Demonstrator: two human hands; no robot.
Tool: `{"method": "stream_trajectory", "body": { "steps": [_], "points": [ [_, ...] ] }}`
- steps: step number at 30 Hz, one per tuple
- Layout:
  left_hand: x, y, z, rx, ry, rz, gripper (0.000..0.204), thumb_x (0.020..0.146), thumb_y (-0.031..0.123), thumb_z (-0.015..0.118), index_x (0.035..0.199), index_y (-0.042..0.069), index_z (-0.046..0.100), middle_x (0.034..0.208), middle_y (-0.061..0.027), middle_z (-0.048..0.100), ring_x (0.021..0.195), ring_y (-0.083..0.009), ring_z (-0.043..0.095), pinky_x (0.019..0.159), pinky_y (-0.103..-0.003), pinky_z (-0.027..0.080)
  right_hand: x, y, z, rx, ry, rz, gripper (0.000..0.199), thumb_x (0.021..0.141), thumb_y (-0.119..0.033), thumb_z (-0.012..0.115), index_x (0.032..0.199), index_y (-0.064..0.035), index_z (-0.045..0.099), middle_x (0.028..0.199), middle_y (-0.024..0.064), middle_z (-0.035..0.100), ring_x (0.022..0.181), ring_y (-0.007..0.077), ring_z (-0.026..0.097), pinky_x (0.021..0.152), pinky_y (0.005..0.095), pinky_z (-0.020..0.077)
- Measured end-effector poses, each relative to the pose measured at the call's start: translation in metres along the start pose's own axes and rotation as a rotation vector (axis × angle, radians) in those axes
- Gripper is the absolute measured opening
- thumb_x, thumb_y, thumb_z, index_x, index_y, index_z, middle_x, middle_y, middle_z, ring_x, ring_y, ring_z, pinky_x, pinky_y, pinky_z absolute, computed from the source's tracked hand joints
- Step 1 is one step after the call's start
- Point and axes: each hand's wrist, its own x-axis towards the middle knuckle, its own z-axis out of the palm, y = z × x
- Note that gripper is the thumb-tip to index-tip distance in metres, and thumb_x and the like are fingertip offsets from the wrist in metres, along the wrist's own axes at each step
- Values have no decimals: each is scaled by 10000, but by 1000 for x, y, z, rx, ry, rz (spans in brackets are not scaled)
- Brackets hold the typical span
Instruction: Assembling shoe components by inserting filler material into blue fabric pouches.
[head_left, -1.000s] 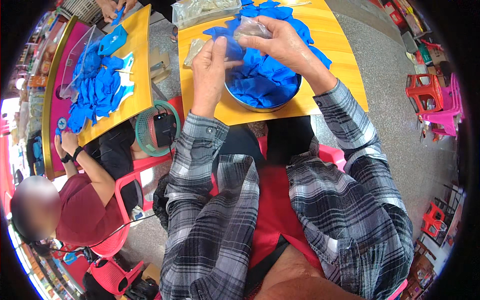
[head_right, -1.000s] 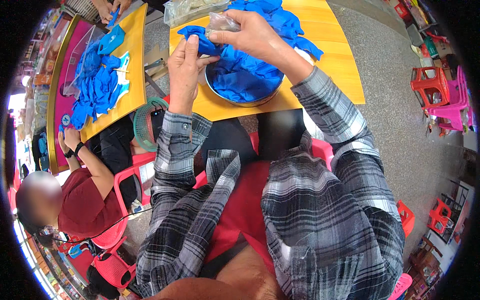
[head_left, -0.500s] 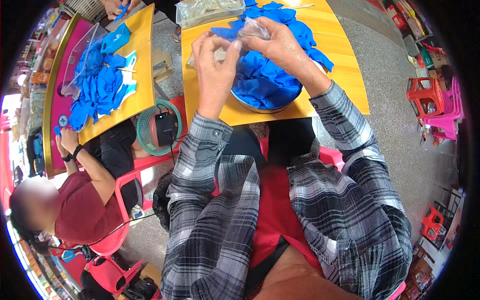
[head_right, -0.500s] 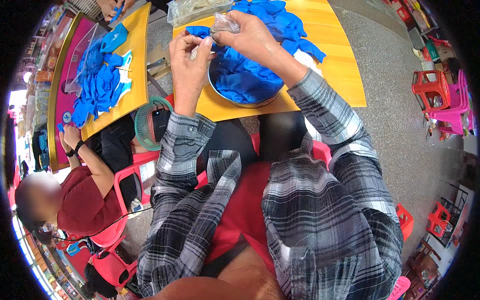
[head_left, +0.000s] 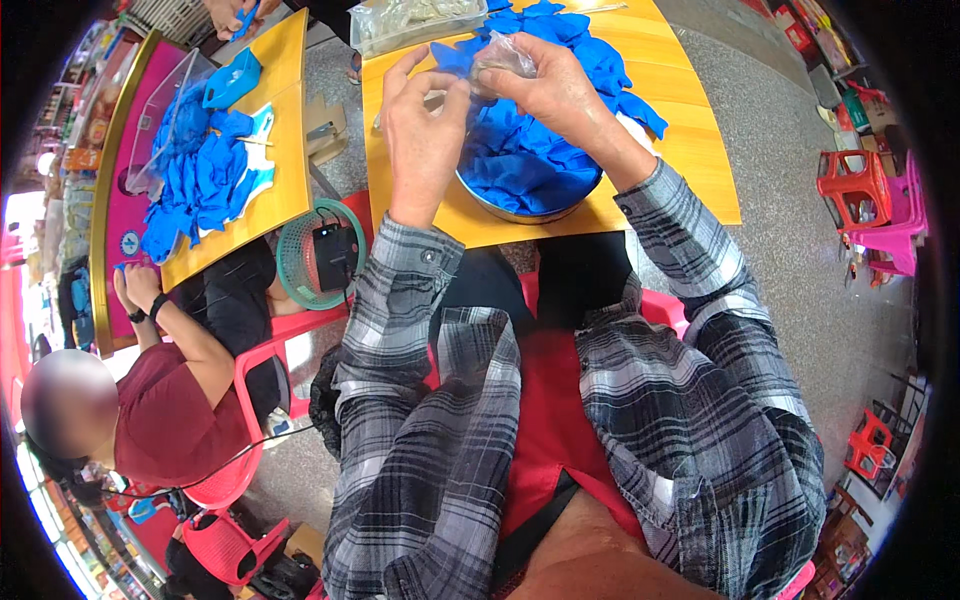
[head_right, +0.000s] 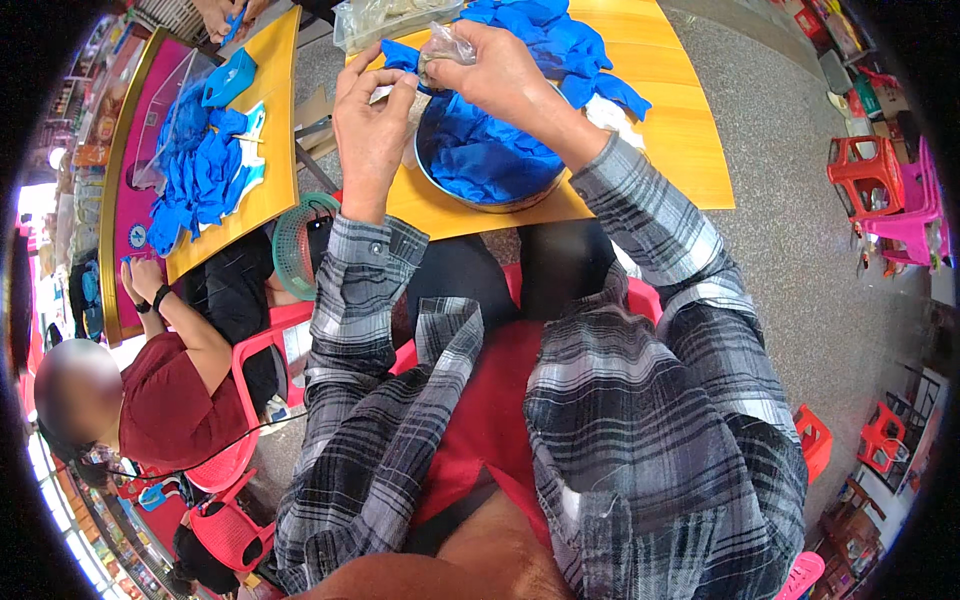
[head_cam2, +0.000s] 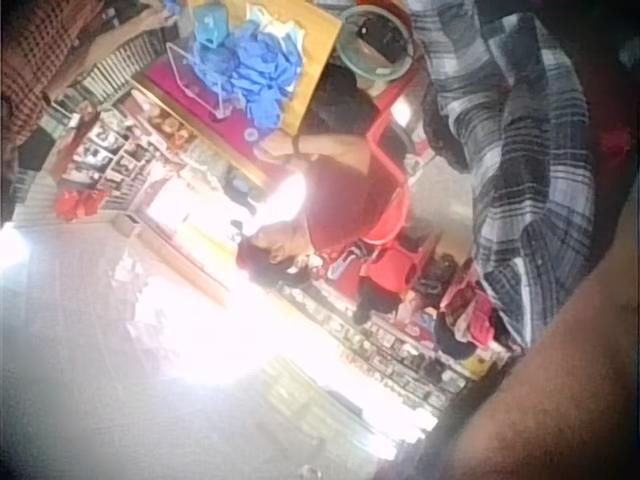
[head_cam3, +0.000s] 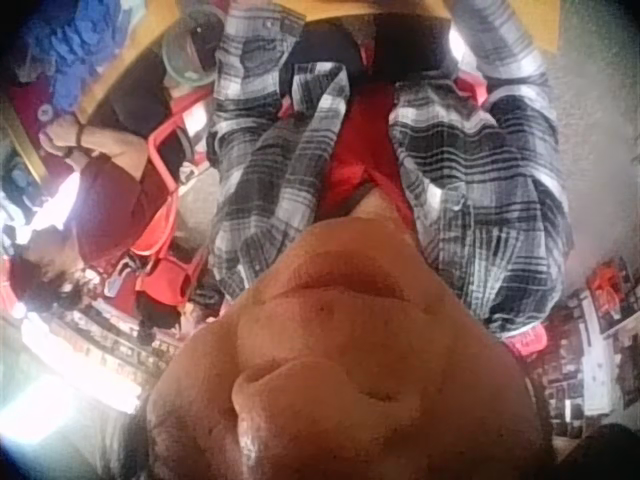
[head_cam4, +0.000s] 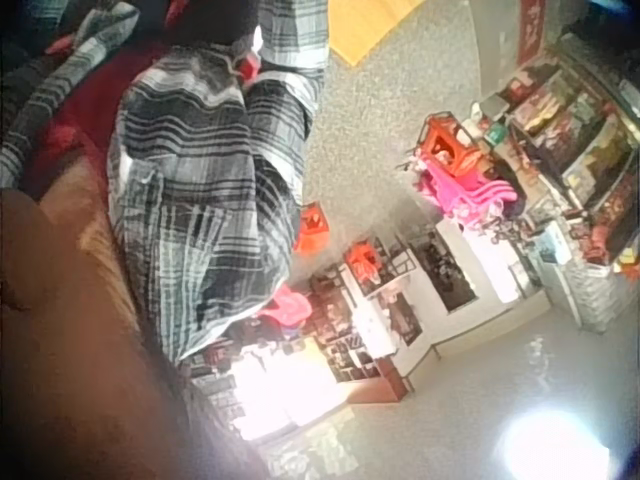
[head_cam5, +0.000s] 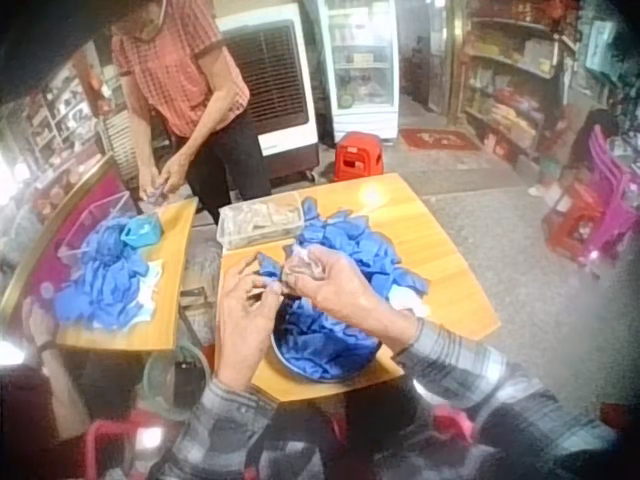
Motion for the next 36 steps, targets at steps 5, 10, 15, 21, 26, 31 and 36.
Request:
{"method": "stream_trajectory", "body": {
  "steps": [5, 10, 15, 21, 26, 31, 36],
  "points": [
    [3, -3, 7, -362, 10, -154, 155, 863, 108, 668, 913, -36, 640, 1196, -109, 537, 955, -162, 611, 837, -284, 537, -1, -7, 6, -383, 183, -394, 311, 786, -150, 701, 1049, -5, 619, 846, 153, 593, 774, 307, 621, 650, 372, 504],
    [2, -4, 1, -793, -66, -450, 118, 912, 91, 612, 956, -16, 593, 1068, -52, 577, 920, -130, 606, 839, -301, 547, -13, -10, 6, -340, 91, -501, 316, 780, -94, 679, 1089, -46, 631, 993, 146, 544, 837, 333, 598, 706, 390, 509],
    [-1, -5, 6, -268, -71, -145, 178, 894, 133, 592, 869, -42, 588, 933, -82, 576, 881, -154, 587, 768, -281, 475, -15, -11, -2, -420, 1, -417, 297, 809, -103, 662, 1104, -67, 642, 1016, 147, 545, 850, 341, 594, 712, 399, 508],
    [-3, -7, 4, -521, -163, -322, 181, 951, 143, 570, 1023, -20, 540, 1031, -62, 579, 895, -114, 585, 823, -266, 510, -17, -23, -1, -462, -28, -377, 280, 847, -124, 633, 1109, -28, 628, 987, 159, 580, 861, 321, 604, 728, 392, 506],
    [-6, -3, -3, -649, -144, -465, 206, 957, 167, 567, 1058, -9, 528, 1030, -71, 583, 900, -117, 589, 825, -279, 518, -20, -26, 2, -172, -11, -296, 288, 859, -177, 651, 1073, 13, 627, 958, 159, 608, 874, 297, 618, 735, 364, 503],
    [-8, -5, -4, -608, -188, -402, 192, 959, 159, 559, 1062, 0, 530, 1007, -58, 578, 867, -103, 582, 777, -252, 512, -14, -10, 2, -289, 15, -600, 203, 865, -167, 657, 1003, -17, 650, 926, 129, 603, 845, 303, 617, 717, 350, 512],
    [-13, -7, -2, -522, -140, -314, 118, 954, 125, 542, 979, 10, 533, 969, -28, 545, 818, -83, 528, 727, -231, 450, -16, -14, -1, -455, -60, -553, 122, 858, -98, 653, 963, -36, 653, 893, 116, 587, 840, 289, 617, 718, 344, 514]
  ]
}}
